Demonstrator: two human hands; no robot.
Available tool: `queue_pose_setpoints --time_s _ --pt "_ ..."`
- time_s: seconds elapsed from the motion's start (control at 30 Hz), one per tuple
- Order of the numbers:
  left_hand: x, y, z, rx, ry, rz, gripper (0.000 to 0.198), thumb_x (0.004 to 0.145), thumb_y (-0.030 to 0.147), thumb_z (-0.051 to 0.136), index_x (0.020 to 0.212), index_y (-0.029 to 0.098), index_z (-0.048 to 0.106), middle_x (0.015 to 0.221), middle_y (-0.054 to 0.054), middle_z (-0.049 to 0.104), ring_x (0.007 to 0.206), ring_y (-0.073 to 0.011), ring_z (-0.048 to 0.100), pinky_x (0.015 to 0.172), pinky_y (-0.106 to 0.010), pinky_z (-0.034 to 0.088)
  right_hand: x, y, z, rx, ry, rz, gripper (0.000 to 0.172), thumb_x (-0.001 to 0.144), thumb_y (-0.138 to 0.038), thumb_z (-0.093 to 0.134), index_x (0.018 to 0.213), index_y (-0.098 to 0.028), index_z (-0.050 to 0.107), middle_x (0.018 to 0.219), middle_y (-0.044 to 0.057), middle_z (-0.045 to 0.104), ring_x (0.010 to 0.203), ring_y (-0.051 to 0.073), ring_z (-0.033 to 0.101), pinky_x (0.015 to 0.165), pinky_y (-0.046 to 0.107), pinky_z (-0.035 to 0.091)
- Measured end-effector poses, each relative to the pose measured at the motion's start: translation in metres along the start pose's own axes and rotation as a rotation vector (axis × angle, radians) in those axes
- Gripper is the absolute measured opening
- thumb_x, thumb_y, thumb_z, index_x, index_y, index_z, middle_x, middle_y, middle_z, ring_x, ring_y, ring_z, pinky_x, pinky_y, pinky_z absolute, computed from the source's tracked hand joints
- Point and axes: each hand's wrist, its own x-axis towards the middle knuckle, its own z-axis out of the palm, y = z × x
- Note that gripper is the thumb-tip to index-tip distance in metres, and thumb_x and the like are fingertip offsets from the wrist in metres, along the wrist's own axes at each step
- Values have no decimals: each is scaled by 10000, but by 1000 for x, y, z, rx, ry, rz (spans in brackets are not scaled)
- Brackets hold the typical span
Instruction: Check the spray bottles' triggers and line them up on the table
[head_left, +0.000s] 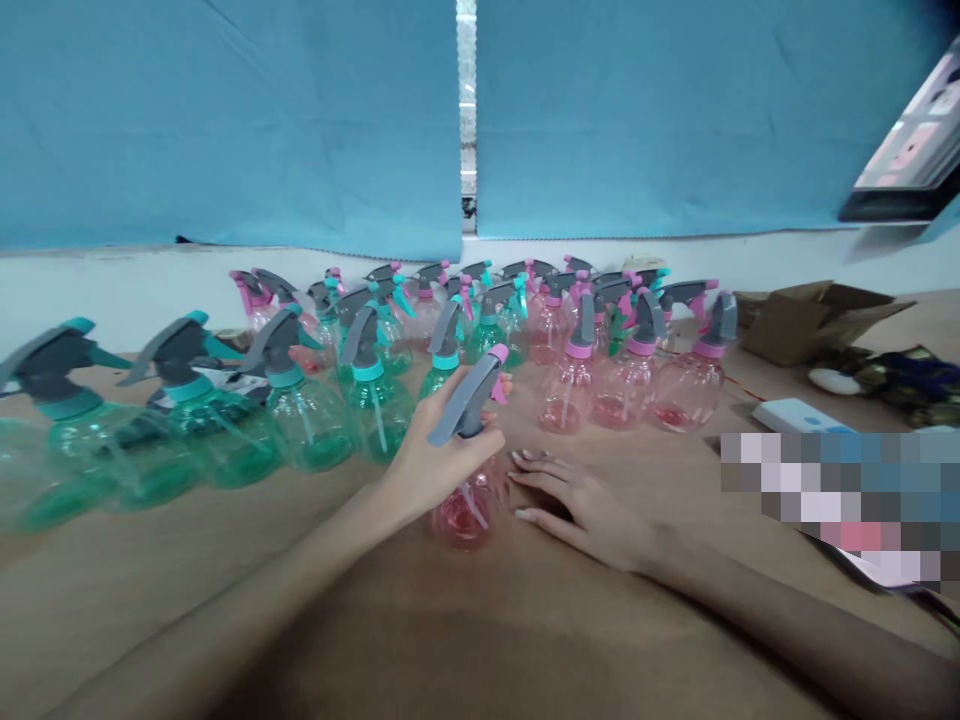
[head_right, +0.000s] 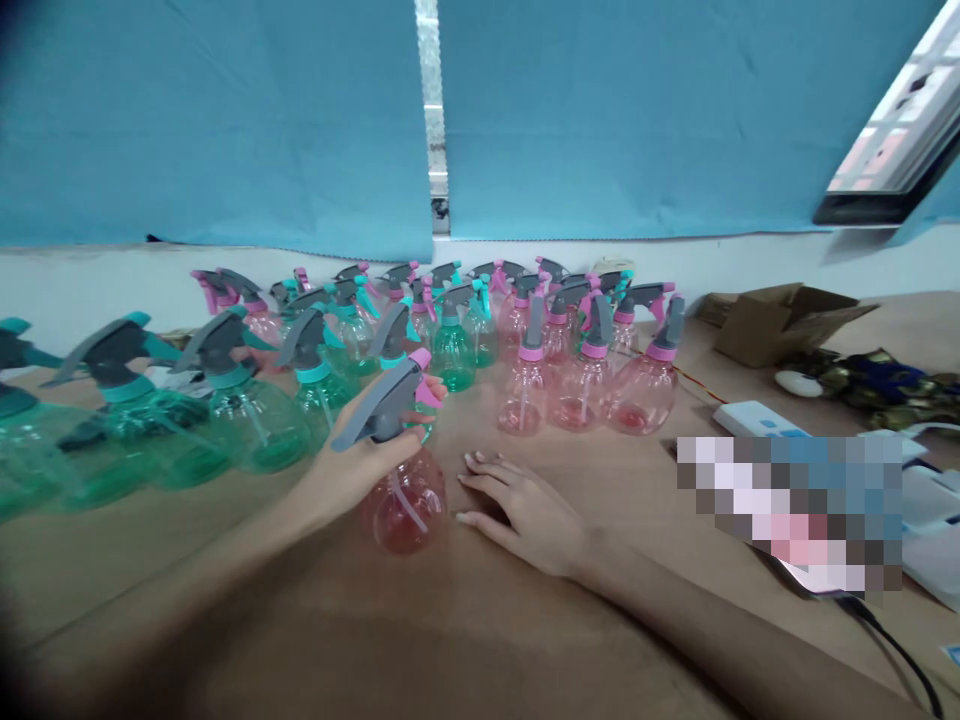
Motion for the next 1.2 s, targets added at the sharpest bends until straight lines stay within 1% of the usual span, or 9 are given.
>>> queue_pose_setpoints --time_s 0.13,0.3,0.43,0.5,0.6,0.67,0.73,1.0,1.2 --pt "1 -4 4 -38 24 5 490 734 116 521 1212 224 518 1100 -42 618 832 -147 629 805 -304 513 7 5 -1 20 11 -2 453 919 -446 450 1302 -209 500 1370 79 497 1295 232 409 1071 449 347" --pt "-3 -3 7 16 44 -26 512 736 107 511 1228 244 522 950 -6 671 714 -134 621 743 -290 525 7 6 1 59 29 1 448 920 -451 450 1312 -237 488 1362 60 508 1291 232 414 1073 460 342" --pt "-5 -3 9 9 84 -25 455 728 107 520 1167 224 557 1057 -20 650 788 -142 622 771 -289 516 3 6 2 55 16 33 468 920 -458 448 1331 -234 470 1383 52 485 1300 227 401 1085 454 327" --pt "-5 -4 9 11 102 -15 447 726 97 516 1148 235 563 1063 -9 643 759 -126 609 753 -271 511 1 6 1 56 16 45 471 920 -459 449 1336 -239 465 1396 50 469 1308 231 389 1087 459 323" --pt "-6 -5 9 46 118 -18 440 730 95 512 1128 274 568 926 29 647 598 -94 534 627 -234 488 -1 5 -1 45 10 53 465 923 -460 441 1332 -242 471 1406 49 455 1314 231 379 1087 462 323" --pt "-6 -5 9 84 123 -36 424 738 107 520 1122 279 572 787 46 616 550 -95 491 577 -228 461 -1 4 -2 35 0 57 465 926 -464 431 1329 -236 475 1410 50 449 1315 228 378 1090 456 320" --pt "-5 -5 9 108 124 -46 422 742 113 522 1127 277 572 716 52 583 538 -99 481 562 -228 452 -1 4 -3 34 0 61 466 927 -467 428 1327 -233 480 1410 50 449 1315 226 379 1093 448 318" --pt "-4 -1 11 121 129 -46 472 720 103 540 1152 291 558 902 24 668 565 -108 537 605 -255 501 -1 1 -5 35 -8 57 467 930 -457 429 1326 -215 481 1411 66 444 1320 227 371 1097 454 301" --pt "0 -4 9 134 89 -21 524 708 105 559 1205 266 516 1072 -7 663 627 -116 595 637 -270 512 0 -1 -9 11 -49 77 487 934 -454 419 1340 -188 461 1429 74 416 1334 222 345 1103 448 291"
